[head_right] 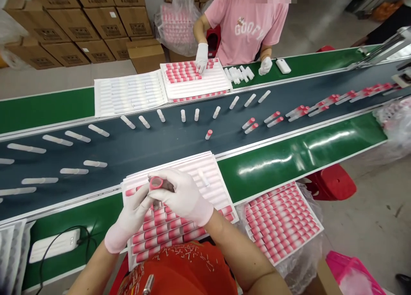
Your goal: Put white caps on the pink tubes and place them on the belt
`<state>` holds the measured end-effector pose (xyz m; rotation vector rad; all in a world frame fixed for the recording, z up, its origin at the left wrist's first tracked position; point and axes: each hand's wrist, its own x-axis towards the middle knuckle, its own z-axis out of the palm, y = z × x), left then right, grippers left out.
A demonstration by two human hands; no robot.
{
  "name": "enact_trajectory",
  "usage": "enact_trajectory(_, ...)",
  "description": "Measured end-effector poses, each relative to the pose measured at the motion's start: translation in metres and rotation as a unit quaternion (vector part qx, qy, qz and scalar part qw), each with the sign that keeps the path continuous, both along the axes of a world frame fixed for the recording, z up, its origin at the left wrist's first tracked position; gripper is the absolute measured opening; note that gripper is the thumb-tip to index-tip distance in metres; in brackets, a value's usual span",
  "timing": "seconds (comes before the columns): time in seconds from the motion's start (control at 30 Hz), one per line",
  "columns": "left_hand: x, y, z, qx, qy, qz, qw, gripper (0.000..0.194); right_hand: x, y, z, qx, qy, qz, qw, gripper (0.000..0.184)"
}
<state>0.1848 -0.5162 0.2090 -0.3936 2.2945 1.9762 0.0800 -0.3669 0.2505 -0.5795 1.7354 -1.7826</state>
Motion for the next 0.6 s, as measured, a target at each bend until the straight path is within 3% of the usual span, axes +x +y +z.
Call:
enact_trajectory(0.17, -0.003, 0.011, 0.001, 0.011, 0.011, 0.038, 0.999, 0.039, 0.015, -0.004, 0.007, 0.018, 0.014, -0.036, 0.999, 0.009)
enact_trajectory(0.27, -0.011, 0.013, -0.020, 0.036, 0.015, 0.036, 0.999, 0.048, 0.004, 0.002, -0.007, 0.030, 0.019, -0.059, 0.998, 0.012)
enact_trajectory(0.37, -0.019, 0.010, -0.059, -0.054, 0.028, 0.039, 0.997, 0.066, -0.047, 0.022, -0.046, 0.061, 0.023, -0.233, 0.970, 0.029)
enact_trajectory(0.47, -0.017, 0.009, -0.100, -0.203, 0.047, 0.000, 0.978, 0.042, -0.122, 0.049, -0.101, 0.107, 0.036, -0.419, 0.901, 0.041)
enact_trajectory(0.53, -0.013, 0.013, -0.117, -0.252, 0.064, -0.076, 0.963, 0.036, -0.166, 0.060, -0.136, 0.157, 0.038, -0.427, 0.890, 0.040)
enact_trajectory(0.6, -0.011, 0.021, -0.125, -0.282, 0.071, -0.147, 0.945, 0.043, -0.195, 0.063, -0.166, 0.190, 0.036, -0.411, 0.891, 0.036)
